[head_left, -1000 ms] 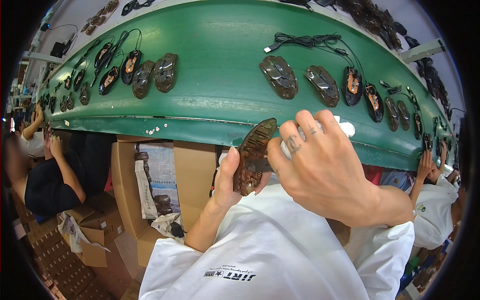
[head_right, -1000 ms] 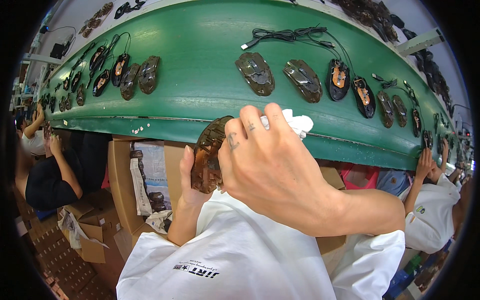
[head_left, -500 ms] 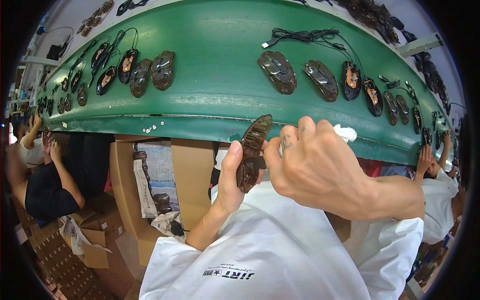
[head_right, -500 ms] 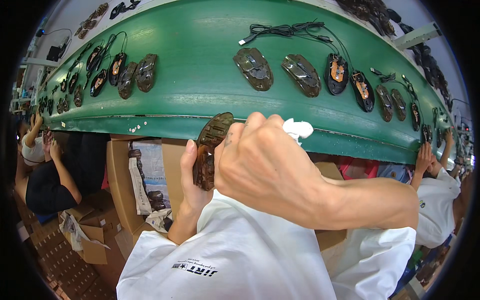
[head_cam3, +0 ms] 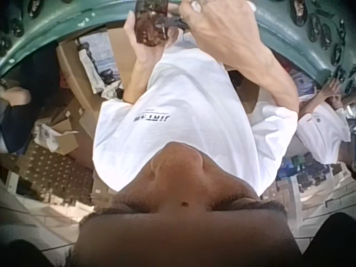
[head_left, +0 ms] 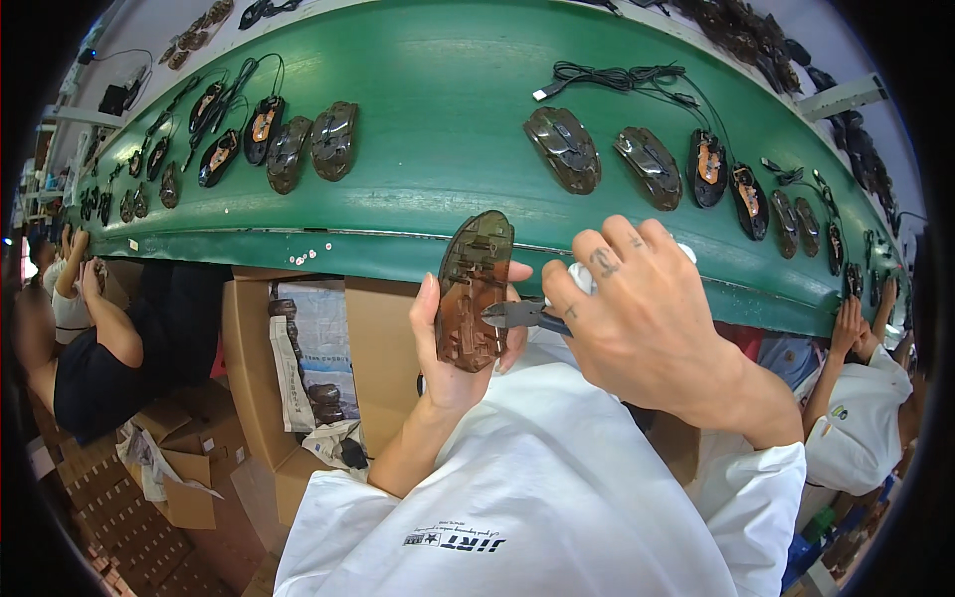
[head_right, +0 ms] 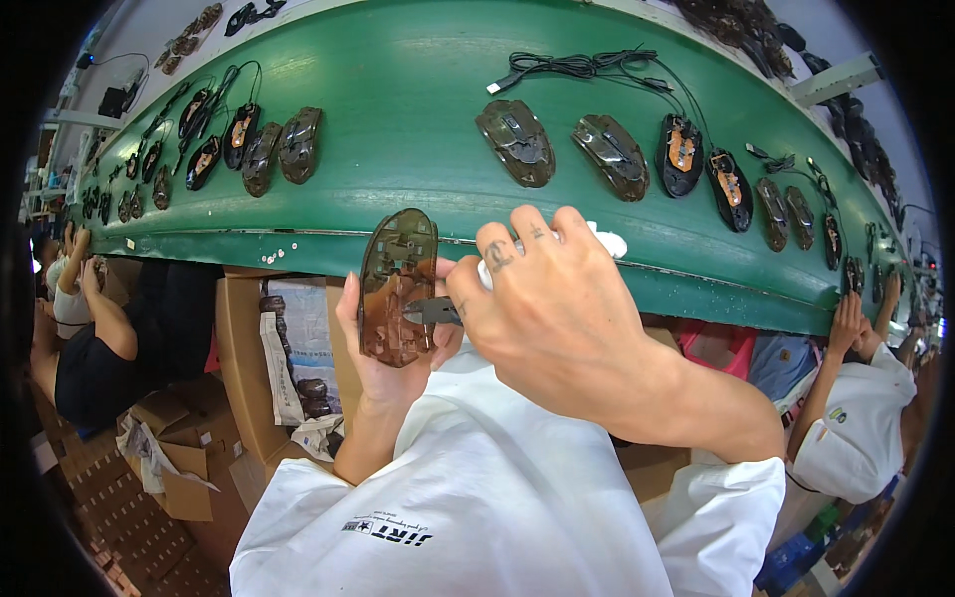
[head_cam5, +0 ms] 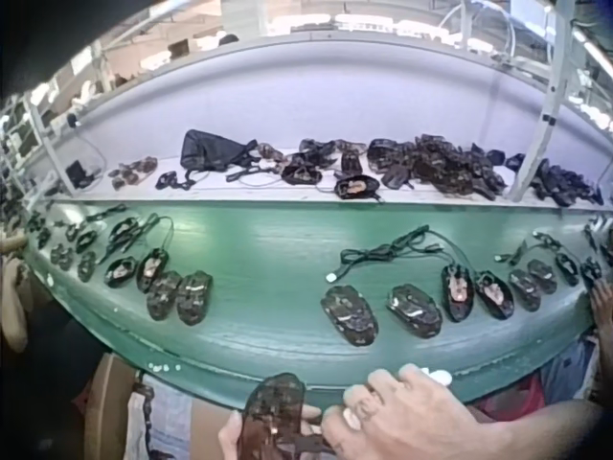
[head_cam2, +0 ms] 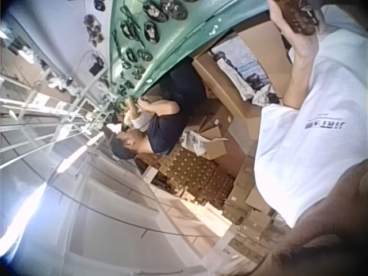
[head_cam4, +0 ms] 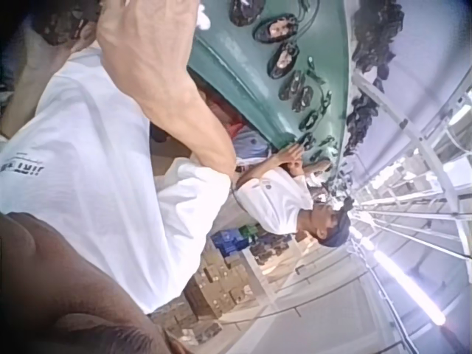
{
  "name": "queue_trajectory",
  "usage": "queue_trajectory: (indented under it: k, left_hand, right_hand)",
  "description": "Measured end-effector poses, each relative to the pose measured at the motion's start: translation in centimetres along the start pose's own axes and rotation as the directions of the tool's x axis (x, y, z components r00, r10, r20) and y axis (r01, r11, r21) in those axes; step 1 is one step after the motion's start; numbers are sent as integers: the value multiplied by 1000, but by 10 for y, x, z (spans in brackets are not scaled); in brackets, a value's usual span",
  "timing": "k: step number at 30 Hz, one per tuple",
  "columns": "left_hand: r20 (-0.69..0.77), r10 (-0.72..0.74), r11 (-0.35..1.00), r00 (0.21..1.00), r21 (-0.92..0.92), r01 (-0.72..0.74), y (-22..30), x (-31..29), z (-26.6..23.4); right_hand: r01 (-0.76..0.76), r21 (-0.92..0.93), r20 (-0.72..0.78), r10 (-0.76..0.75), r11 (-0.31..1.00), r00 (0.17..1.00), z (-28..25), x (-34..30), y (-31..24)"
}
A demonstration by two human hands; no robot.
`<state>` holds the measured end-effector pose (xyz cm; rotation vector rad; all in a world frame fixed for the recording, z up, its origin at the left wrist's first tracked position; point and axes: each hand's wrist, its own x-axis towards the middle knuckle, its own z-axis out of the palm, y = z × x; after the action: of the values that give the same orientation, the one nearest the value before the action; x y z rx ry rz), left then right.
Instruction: The person is cleaning and inspecting computer mouse top covers on an assembly line.
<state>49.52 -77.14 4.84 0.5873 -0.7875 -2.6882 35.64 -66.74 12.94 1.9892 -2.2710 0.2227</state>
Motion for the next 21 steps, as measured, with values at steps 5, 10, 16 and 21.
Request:
queue_trajectory:
  k: [5,10,16,21]
  left_hand:
    - [-34,-25,997,999,-72,23,0,-1,5]
    - [-84,-26,998,996,-54,22,0,-3,5]
    - [8,39,999,999,-28,-38,1,-1,-2]
    - [-28,27,1000,999,-12,-27,2,-2,2]
  right_hand:
    - [-35,30,-16,35,999,999,6,-2,-5]
    - [-50,33,20,50,998,999,6,0,-9]
    - [-62,31,56,60,998,997,1,3,-11]
    - [-66,45,71,63,997,996,3,5,-12]
